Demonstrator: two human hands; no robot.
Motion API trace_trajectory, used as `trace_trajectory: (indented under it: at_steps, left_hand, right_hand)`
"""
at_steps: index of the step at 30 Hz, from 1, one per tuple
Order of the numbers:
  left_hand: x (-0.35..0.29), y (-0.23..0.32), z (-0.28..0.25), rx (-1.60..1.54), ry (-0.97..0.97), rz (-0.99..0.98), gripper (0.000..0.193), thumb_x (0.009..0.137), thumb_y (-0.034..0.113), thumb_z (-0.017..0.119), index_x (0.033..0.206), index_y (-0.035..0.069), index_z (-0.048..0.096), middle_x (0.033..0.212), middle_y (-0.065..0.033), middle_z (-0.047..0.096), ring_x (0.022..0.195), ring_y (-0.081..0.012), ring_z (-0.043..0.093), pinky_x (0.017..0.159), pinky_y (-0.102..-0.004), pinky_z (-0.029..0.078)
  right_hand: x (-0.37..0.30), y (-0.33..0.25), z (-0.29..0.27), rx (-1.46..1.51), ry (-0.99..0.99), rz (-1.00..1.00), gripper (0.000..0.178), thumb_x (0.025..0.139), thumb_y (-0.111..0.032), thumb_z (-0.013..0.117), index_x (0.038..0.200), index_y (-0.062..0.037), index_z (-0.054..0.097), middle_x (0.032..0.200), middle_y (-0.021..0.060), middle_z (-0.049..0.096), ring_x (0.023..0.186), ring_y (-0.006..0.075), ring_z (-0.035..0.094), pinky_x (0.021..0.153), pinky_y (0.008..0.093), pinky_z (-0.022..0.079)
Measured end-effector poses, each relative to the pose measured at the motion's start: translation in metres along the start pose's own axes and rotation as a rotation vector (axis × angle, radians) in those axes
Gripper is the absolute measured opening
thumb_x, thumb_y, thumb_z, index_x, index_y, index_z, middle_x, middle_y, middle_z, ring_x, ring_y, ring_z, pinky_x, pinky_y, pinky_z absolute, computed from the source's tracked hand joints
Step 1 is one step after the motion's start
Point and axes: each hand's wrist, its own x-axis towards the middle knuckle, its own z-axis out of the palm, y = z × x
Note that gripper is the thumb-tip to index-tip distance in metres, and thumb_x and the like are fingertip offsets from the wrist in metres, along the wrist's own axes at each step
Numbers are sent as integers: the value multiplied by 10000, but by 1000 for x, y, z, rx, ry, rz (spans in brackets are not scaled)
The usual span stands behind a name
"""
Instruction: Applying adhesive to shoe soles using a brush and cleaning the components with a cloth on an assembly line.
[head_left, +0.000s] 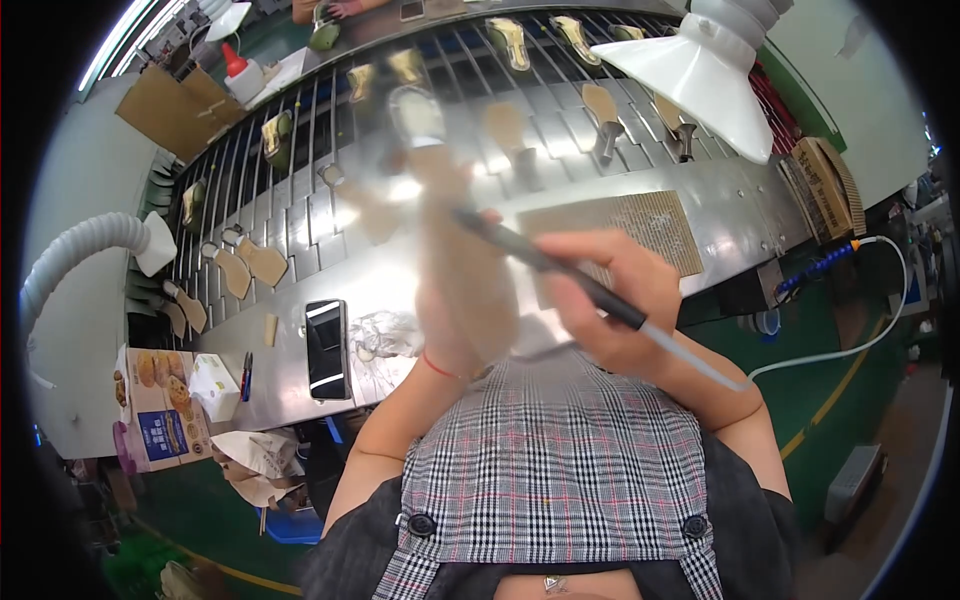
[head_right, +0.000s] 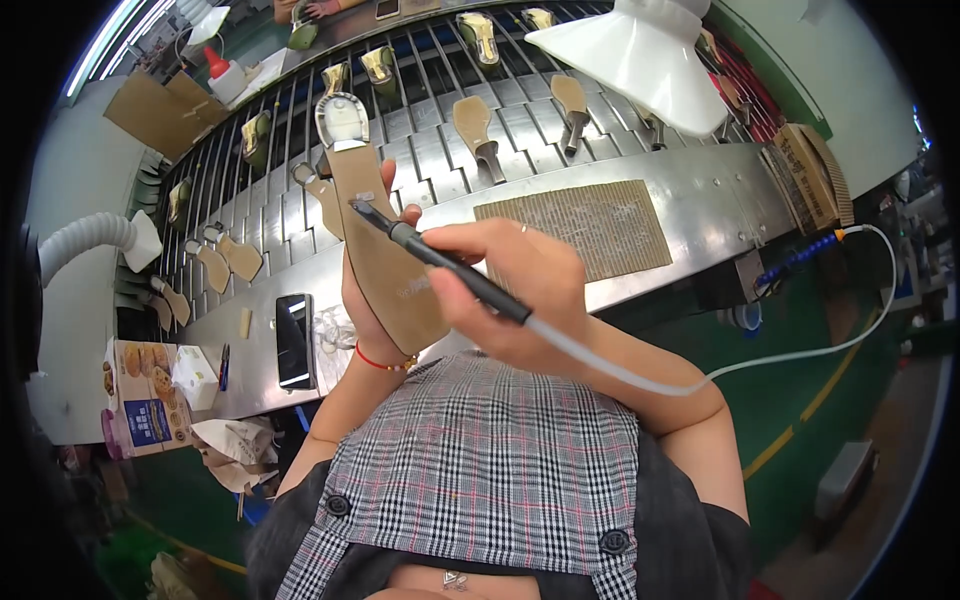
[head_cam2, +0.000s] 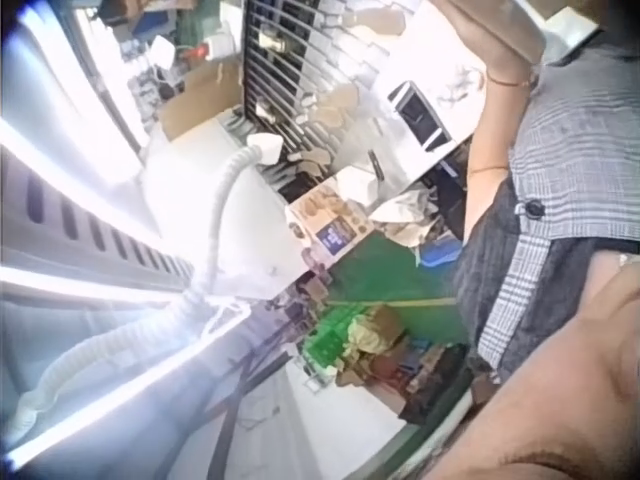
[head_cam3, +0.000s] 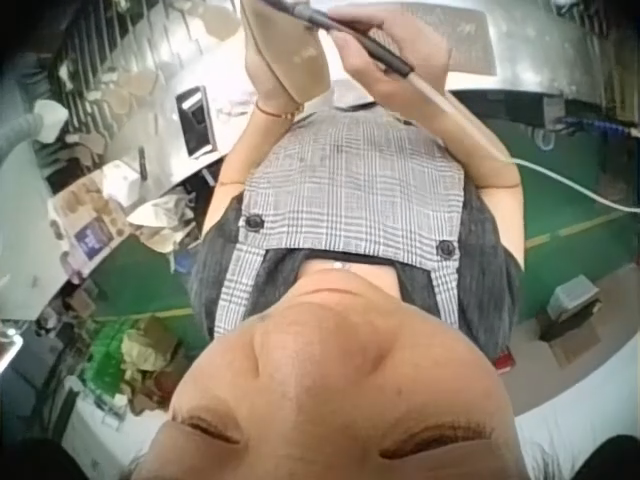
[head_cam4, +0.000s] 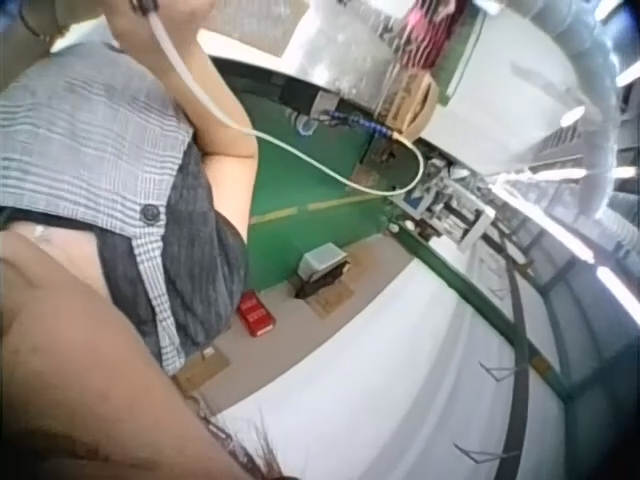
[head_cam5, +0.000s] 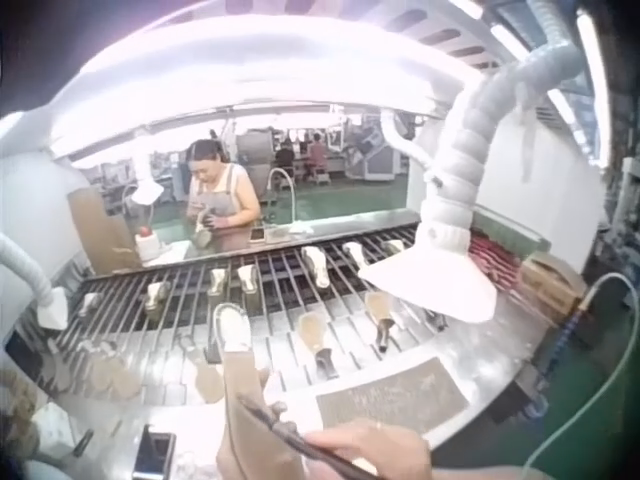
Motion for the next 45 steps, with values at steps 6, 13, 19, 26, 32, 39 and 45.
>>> trace_trajectory:
  at_steps: [6, 13, 19, 26, 32, 39, 45]
  left_hand:
    - [1, 10, -5, 90, -131, 179, 752, 950, 467, 536, 1530, 145, 182, 1556, -111, 263, 1118, -197, 568, 826, -346, 537]
    - [9, 25, -9, -118, -137, 248, 570, 1019, 362, 396, 1520, 153, 221, 1545, -110, 294, 1099, -237, 597, 807, -372, 544]
    - [17, 38, -9, -187, -179, 247, 497, 1025, 282, 310, 1499, 139, 278, 1546, -118, 301, 1103, -227, 546, 825, -351, 524]
    - [17, 48, -13, -396, -274, 113, 527, 1009, 282, 326, 1500, 97, 283, 1562, -136, 266, 1134, -239, 522, 855, -341, 501]
    - [15, 61, -6, -397, -179, 3, 539, 1003, 312, 363, 1472, 50, 325, 1521, -149, 327, 1138, -239, 508, 862, -338, 477]
    - [14, 68, -10, -286, -23, -41, 531, 1006, 377, 399, 1389, 10, 428, 1407, -150, 438, 1188, -243, 452, 854, -330, 457]
    - [6, 72, -6, -540, -125, -224, 585, 998, 390, 409, 1431, 0, 361, 1410, -173, 410, 1255, -254, 412, 862, -343, 451]
  right_hand:
    - [-5, -14, 20, -96, -34, -544, 249, 740, -21, 711, 957, 76, 639, 824, 151, 672, 701, 251, 673, 585, 325, 536]
    - [-13, -13, 26, -48, -99, -460, 289, 735, 3, 701, 1005, 83, 639, 855, 165, 681, 693, 242, 668, 586, 320, 531]
    - [-5, -10, 21, -38, -142, -306, 267, 732, 2, 703, 985, 72, 655, 831, 153, 681, 691, 248, 669, 594, 321, 531]
    - [-7, -17, 17, -32, -166, -390, 285, 719, -35, 725, 973, 75, 659, 828, 148, 681, 694, 250, 674, 602, 318, 540]
    - [-7, -31, 15, 16, -265, -396, 277, 713, -31, 736, 965, 60, 669, 819, 135, 678, 697, 233, 669, 599, 311, 535]
    - [-10, -37, 13, 156, -391, -455, 302, 704, 0, 698, 1004, 25, 677, 865, 140, 686, 684, 245, 655, 613, 307, 531]
    - [-4, -36, 1, 234, -597, -436, 292, 697, -1, 704, 987, 19, 699, 885, 141, 681, 700, 241, 651, 606, 315, 528]
